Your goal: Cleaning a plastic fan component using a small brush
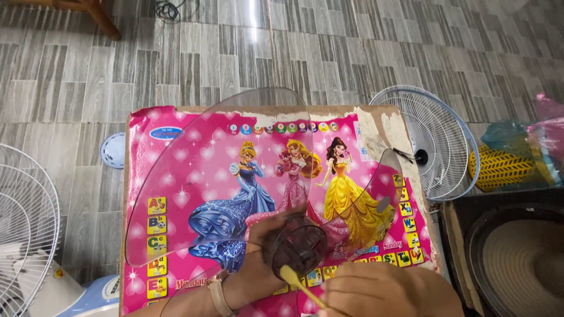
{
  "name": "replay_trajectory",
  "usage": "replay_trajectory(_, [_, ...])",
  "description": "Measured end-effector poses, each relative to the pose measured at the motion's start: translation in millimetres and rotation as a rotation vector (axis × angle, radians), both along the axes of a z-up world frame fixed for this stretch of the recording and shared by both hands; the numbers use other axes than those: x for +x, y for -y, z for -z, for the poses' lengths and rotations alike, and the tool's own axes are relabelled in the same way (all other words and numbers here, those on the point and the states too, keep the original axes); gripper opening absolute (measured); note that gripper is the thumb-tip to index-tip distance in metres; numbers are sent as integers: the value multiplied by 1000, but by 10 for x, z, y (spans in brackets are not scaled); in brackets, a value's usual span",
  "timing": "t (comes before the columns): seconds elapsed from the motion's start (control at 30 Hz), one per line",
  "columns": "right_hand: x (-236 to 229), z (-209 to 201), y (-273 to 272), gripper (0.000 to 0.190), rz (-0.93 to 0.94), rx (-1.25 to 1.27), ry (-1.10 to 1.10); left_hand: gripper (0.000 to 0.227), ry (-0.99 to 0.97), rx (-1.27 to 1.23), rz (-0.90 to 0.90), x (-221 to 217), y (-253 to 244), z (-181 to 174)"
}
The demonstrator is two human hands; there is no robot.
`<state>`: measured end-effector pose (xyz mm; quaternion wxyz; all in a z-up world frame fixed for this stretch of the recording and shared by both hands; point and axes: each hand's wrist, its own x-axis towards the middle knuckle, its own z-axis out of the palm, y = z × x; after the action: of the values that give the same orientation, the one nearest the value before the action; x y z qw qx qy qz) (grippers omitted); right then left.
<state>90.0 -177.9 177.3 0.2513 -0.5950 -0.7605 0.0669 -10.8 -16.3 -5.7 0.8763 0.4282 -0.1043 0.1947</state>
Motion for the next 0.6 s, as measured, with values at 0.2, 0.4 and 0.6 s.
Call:
replay_trajectory(0.2, [13,-121,-192,19,-124,-100,95,84,-57,89,-74,-15,-8,-10])
replay_trajectory(0.4, [-40,668,986,29,304,-221,-164,73,-24,15,18,87,-21,20])
replay_trajectory(0.6, [-78,929,1649,13,535,-400,-525,94,-119,256,-151,71,-134,-57])
